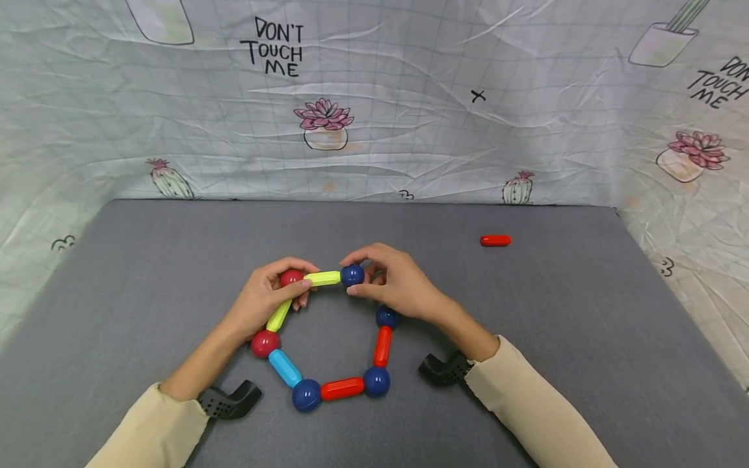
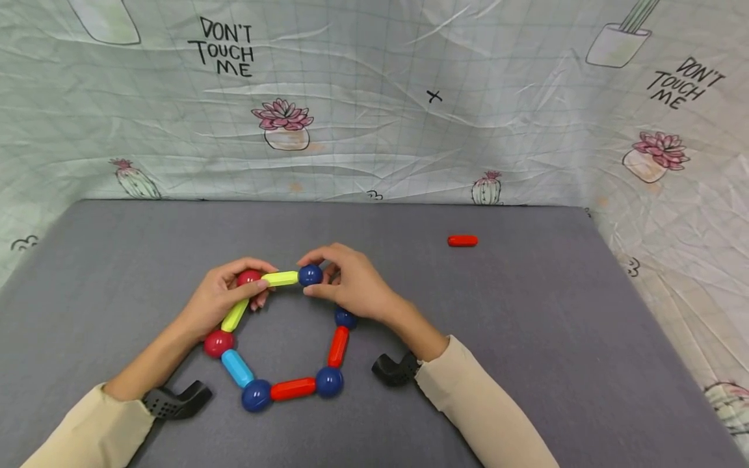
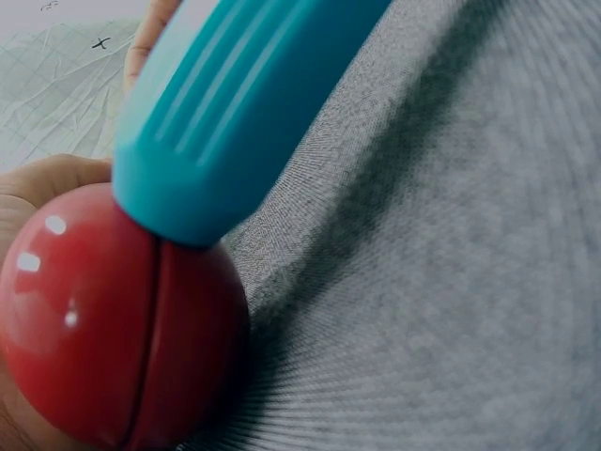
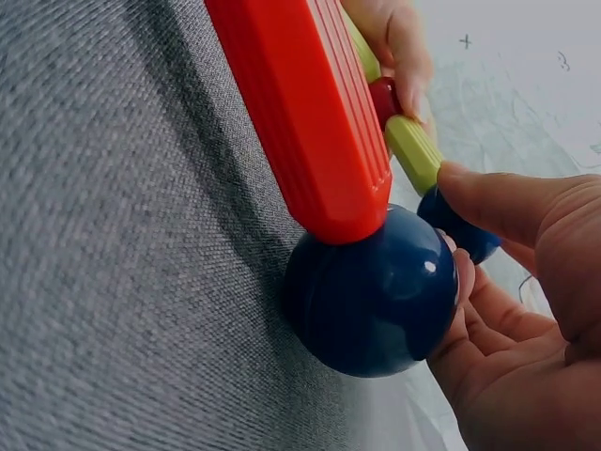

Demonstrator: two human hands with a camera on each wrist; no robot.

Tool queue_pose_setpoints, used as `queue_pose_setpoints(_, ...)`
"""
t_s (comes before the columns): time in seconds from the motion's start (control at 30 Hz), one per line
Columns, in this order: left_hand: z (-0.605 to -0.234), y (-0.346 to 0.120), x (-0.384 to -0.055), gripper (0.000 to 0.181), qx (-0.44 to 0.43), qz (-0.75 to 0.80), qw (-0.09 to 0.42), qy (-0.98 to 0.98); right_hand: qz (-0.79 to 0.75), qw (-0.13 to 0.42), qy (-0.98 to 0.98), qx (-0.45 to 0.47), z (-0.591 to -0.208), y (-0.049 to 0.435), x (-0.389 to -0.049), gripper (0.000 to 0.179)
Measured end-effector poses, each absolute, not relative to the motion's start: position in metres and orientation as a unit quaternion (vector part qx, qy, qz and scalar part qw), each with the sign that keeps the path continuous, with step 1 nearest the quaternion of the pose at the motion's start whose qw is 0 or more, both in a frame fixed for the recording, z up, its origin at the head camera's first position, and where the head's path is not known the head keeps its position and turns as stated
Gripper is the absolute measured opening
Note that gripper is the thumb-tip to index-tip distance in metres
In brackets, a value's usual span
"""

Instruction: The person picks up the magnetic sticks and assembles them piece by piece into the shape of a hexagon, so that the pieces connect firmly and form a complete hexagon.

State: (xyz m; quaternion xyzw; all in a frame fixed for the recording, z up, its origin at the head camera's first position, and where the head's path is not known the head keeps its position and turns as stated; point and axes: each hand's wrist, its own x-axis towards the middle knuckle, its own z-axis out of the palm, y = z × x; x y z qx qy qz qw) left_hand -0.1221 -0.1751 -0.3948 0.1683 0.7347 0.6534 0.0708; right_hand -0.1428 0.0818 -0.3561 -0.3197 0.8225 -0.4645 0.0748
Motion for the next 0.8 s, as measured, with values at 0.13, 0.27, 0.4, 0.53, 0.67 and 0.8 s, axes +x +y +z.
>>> queue_pose_setpoints(0.13,-0.3946,-0.1756,-0.1211,0.023,0.169,0.653,0.069,0.735,-0.466,0.081,0.822,-0.317,-0.3552,0.0809,-0.1422,0.038)
queue_pose_setpoints(0.27,-0.3940,-0.1758,-0.1205,0.023,0.167,0.653,0.070,0.736,-0.466,0.089,0.821,-0.318,-0.3552,0.0806,-0.1423,0.039)
queue_pose_setpoints(0.4,-0.3936,-0.1759,-0.1208,0.025,0.167,0.654,0.076,0.733,-0.461,0.087,0.823,-0.320,-0.3555,0.0808,-0.1423,0.039)
queue_pose_setpoints(0.53,-0.3938,-0.1759,-0.1216,0.026,0.169,0.653,0.082,0.734,-0.459,0.085,0.824,-0.321,-0.3552,0.0813,-0.1419,0.039)
queue_pose_setpoints(0.67,-0.3939,-0.1754,-0.1217,0.026,0.165,0.650,0.081,0.737,-0.458,0.085,0.824,-0.323,-0.3552,0.0819,-0.1421,0.039)
queue_pose_setpoints(0.8,-0.3942,-0.1749,-0.1209,0.025,0.157,0.649,0.077,0.740,-0.454,0.085,0.826,-0.324,-0.3557,0.0823,-0.1422,0.040)
